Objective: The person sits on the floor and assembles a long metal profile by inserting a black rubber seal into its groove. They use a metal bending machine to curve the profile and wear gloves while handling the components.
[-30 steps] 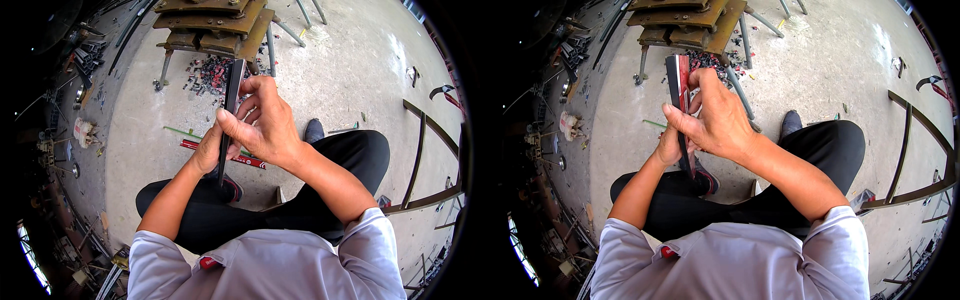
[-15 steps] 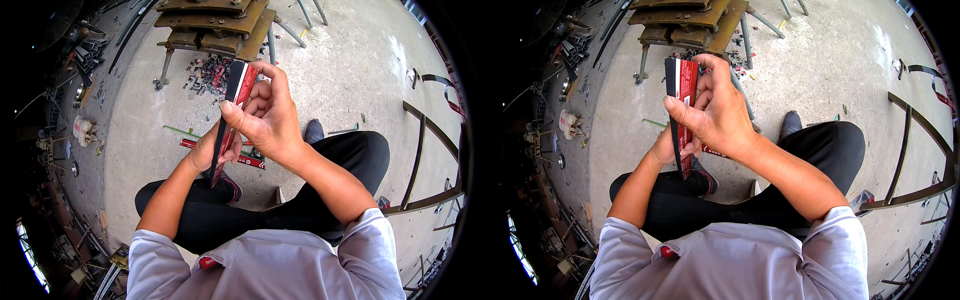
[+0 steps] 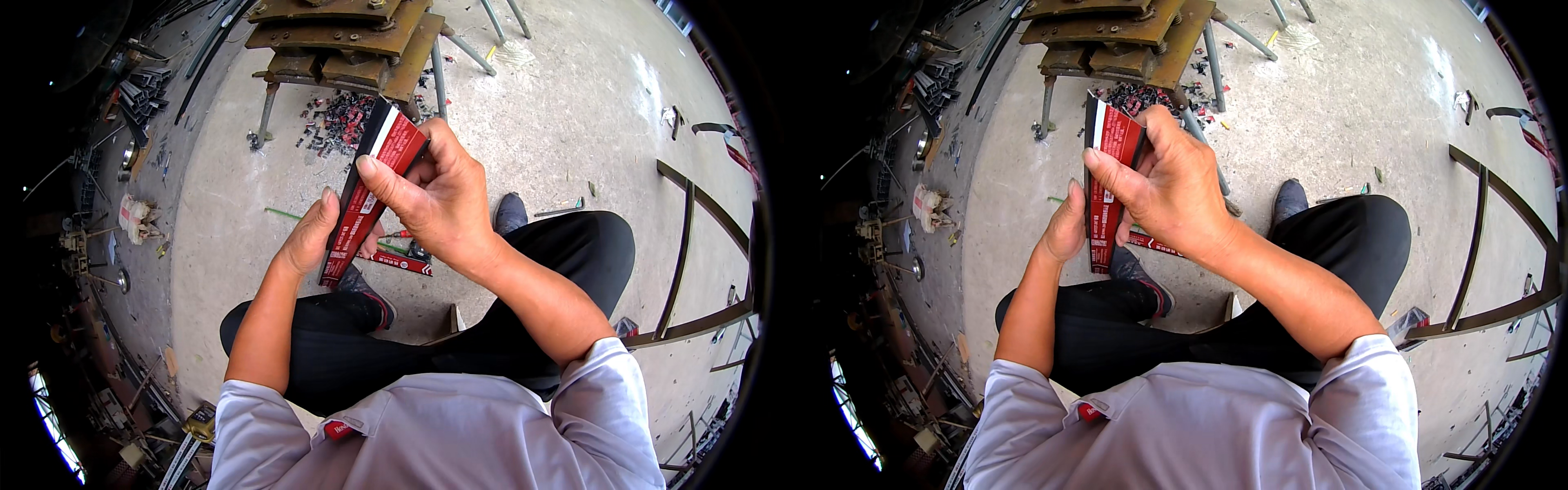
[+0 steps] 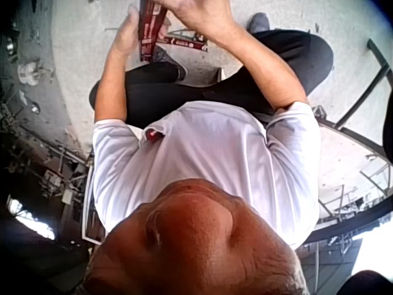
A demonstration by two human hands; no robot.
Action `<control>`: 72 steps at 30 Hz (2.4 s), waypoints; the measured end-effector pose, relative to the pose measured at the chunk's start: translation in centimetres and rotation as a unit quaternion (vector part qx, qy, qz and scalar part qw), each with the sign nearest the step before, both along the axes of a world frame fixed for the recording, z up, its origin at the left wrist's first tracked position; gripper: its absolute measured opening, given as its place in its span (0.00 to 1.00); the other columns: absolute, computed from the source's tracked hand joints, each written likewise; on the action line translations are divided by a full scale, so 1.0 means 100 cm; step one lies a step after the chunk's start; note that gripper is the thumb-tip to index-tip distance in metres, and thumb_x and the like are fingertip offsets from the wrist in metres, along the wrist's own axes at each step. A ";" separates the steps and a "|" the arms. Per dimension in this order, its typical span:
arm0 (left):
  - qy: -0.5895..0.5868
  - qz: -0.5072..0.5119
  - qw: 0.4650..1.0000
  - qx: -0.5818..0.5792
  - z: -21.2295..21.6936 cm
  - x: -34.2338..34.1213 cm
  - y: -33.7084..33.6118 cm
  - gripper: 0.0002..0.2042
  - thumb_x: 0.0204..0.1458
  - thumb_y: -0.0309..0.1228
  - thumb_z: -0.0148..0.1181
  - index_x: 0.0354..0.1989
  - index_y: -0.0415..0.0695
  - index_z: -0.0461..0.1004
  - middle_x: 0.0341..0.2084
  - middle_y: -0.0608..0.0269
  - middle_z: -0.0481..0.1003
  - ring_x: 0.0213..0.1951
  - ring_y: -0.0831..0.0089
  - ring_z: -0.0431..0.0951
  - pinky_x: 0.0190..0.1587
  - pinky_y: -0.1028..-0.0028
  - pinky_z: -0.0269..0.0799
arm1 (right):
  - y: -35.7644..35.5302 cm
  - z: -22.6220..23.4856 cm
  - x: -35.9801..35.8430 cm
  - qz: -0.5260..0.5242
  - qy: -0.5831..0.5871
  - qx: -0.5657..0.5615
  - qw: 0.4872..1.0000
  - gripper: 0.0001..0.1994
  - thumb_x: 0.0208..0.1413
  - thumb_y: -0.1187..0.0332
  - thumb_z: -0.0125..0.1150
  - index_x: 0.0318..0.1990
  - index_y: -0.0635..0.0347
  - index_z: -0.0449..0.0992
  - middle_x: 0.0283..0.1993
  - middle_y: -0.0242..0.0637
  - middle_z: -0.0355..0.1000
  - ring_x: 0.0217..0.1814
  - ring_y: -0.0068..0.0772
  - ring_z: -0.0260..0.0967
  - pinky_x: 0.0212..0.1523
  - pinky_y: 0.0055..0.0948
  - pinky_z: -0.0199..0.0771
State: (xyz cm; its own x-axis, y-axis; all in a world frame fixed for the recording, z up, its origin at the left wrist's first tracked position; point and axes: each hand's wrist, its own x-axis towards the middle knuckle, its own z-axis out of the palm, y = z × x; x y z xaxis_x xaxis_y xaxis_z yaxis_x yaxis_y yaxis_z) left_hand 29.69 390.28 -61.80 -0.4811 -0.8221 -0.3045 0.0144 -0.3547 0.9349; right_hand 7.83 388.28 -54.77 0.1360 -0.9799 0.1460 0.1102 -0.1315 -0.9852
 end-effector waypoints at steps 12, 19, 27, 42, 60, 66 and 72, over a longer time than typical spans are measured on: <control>-0.042 -0.016 0.999 -0.009 0.001 0.002 -0.004 0.51 0.57 0.80 0.32 0.43 0.35 0.78 0.27 0.57 0.80 0.29 0.69 0.83 0.34 0.72 0.79 | 0.004 -0.002 0.001 -0.007 0.012 -0.033 0.999 0.13 0.64 0.69 0.70 0.39 0.64 0.70 0.21 0.37 0.77 0.17 0.26 0.78 0.14 0.28 0.73; -0.044 -0.017 0.999 -0.018 -0.005 0.005 -0.005 0.49 0.59 0.78 0.32 0.45 0.36 0.78 0.28 0.57 0.81 0.30 0.70 0.84 0.34 0.72 0.81 | 0.005 -0.004 0.002 -0.020 0.028 -0.081 0.996 0.13 0.64 0.70 0.70 0.37 0.64 0.69 0.21 0.35 0.75 0.17 0.25 0.78 0.14 0.26 0.71; -0.047 -0.014 0.998 -0.027 -0.006 0.004 -0.006 0.48 0.60 0.77 0.32 0.42 0.36 0.79 0.28 0.56 0.81 0.30 0.69 0.84 0.35 0.72 0.81 | 0.008 -0.007 0.004 -0.014 0.018 -0.067 0.998 0.16 0.63 0.70 0.70 0.31 0.62 0.67 0.21 0.34 0.74 0.18 0.23 0.78 0.15 0.25 0.72; -0.072 0.022 0.997 -0.034 -0.028 0.004 -0.002 0.46 0.62 0.76 0.32 0.42 0.39 0.79 0.24 0.61 0.80 0.27 0.73 0.80 0.30 0.75 0.74 | 0.012 -0.003 0.001 -0.064 0.137 -0.209 0.966 0.15 0.58 0.72 0.72 0.26 0.61 0.68 0.23 0.40 0.69 0.22 0.40 0.71 0.22 0.36 0.68; -0.072 0.014 0.997 -0.033 -0.026 0.002 -0.004 0.44 0.64 0.74 0.33 0.40 0.39 0.79 0.26 0.62 0.80 0.31 0.74 0.79 0.36 0.75 0.75 | 0.012 -0.003 0.001 -0.062 0.147 -0.243 0.957 0.15 0.58 0.72 0.71 0.26 0.61 0.67 0.22 0.39 0.67 0.22 0.42 0.69 0.22 0.37 0.67; -0.039 0.006 0.999 0.015 -0.033 0.019 -0.009 0.41 0.64 0.69 0.45 0.64 0.39 0.69 0.52 0.59 0.77 0.54 0.71 0.77 0.55 0.69 0.74 | 0.006 -0.006 0.002 -0.055 0.102 -0.150 0.982 0.15 0.61 0.71 0.70 0.28 0.62 0.67 0.22 0.37 0.68 0.20 0.29 0.68 0.21 0.31 0.67; -0.113 0.009 0.993 -0.032 -0.003 0.009 -0.010 0.39 0.66 0.69 0.39 0.47 0.40 0.79 0.30 0.62 0.81 0.33 0.74 0.80 0.37 0.72 0.76 | -0.005 -0.016 0.001 -0.026 0.008 -0.006 1.000 0.14 0.66 0.69 0.68 0.31 0.60 0.69 0.23 0.26 0.68 0.22 0.12 0.63 0.22 0.22 0.64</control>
